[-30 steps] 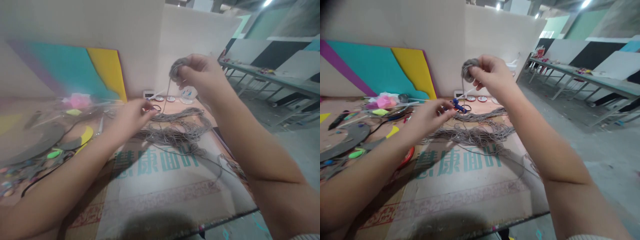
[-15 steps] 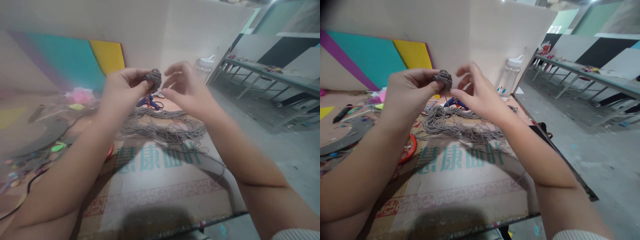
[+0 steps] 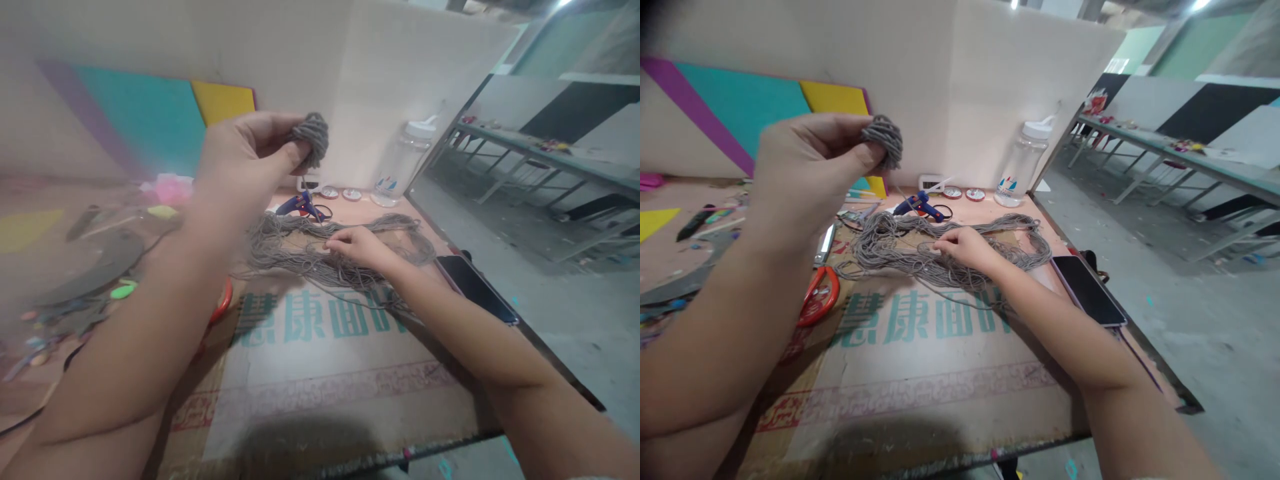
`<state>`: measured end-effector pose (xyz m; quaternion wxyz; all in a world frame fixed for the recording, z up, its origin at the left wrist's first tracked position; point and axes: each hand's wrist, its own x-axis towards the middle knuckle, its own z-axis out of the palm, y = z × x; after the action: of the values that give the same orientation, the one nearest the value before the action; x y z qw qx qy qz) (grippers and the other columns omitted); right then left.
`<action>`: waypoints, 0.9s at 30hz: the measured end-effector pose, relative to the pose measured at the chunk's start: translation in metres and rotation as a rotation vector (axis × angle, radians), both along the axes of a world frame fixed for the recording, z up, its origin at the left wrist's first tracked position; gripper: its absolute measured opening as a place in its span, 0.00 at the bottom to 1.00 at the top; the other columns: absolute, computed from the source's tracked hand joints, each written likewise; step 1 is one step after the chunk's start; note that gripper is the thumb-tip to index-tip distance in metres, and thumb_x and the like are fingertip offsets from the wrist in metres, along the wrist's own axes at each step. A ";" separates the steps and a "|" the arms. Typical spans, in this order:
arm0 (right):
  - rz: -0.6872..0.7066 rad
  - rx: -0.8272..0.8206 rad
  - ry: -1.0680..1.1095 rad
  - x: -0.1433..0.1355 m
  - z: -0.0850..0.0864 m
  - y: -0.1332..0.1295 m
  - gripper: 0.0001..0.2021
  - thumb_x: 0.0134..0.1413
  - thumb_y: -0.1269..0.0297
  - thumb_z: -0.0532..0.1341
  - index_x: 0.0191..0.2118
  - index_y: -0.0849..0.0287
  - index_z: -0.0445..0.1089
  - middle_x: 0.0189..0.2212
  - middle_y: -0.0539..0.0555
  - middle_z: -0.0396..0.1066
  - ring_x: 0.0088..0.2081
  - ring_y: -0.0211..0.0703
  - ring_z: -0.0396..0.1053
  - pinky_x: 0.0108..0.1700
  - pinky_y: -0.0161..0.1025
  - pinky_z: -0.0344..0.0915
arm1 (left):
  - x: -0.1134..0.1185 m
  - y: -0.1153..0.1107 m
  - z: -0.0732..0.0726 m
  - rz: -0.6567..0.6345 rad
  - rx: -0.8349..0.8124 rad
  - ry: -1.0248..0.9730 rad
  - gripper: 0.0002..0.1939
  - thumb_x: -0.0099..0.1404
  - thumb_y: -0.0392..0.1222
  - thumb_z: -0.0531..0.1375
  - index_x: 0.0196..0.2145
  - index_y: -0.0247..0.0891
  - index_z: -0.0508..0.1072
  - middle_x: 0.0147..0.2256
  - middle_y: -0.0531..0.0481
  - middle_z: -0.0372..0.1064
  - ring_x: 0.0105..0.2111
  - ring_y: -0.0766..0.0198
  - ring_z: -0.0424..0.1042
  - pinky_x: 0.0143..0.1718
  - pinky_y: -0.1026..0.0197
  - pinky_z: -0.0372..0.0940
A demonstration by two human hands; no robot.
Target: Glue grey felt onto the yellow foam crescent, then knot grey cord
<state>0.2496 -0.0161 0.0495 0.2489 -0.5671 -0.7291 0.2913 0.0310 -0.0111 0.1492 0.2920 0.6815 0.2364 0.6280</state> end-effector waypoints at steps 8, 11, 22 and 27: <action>-0.104 -0.346 0.670 0.019 -0.019 0.008 0.17 0.37 0.56 0.74 0.29 0.62 0.72 0.23 0.49 0.70 0.24 0.32 0.62 0.28 0.32 0.57 | -0.028 -0.006 -0.004 0.175 -0.090 0.099 0.14 0.58 0.37 0.68 0.43 0.32 0.81 0.39 0.46 0.80 0.40 0.58 0.79 0.48 0.54 0.73; -0.095 -0.406 0.727 0.019 -0.022 0.007 0.20 0.34 0.54 0.75 0.27 0.62 0.69 0.22 0.48 0.69 0.23 0.31 0.61 0.27 0.31 0.57 | -0.033 -0.008 -0.008 0.205 -0.111 0.124 0.14 0.59 0.40 0.68 0.43 0.34 0.81 0.38 0.47 0.80 0.40 0.58 0.78 0.48 0.53 0.73; -0.168 -0.336 0.884 0.019 -0.029 0.008 0.25 0.33 0.49 0.75 0.28 0.61 0.65 0.23 0.48 0.69 0.22 0.28 0.59 0.25 0.30 0.55 | -0.035 -0.016 -0.018 0.177 -0.255 0.467 0.13 0.61 0.42 0.63 0.43 0.38 0.81 0.38 0.49 0.80 0.38 0.60 0.77 0.49 0.52 0.70; -0.113 -0.244 0.906 0.012 -0.020 0.005 0.21 0.37 0.55 0.74 0.32 0.60 0.66 0.22 0.45 0.68 0.22 0.29 0.59 0.26 0.31 0.55 | -0.005 0.006 -0.079 -0.142 -0.239 0.948 0.16 0.62 0.38 0.56 0.43 0.41 0.81 0.43 0.50 0.80 0.41 0.56 0.76 0.49 0.56 0.68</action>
<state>0.2613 -0.0112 0.0299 0.4891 -0.4468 -0.4756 0.5788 0.0262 -0.0047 0.0704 0.2708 0.8683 0.3666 0.1958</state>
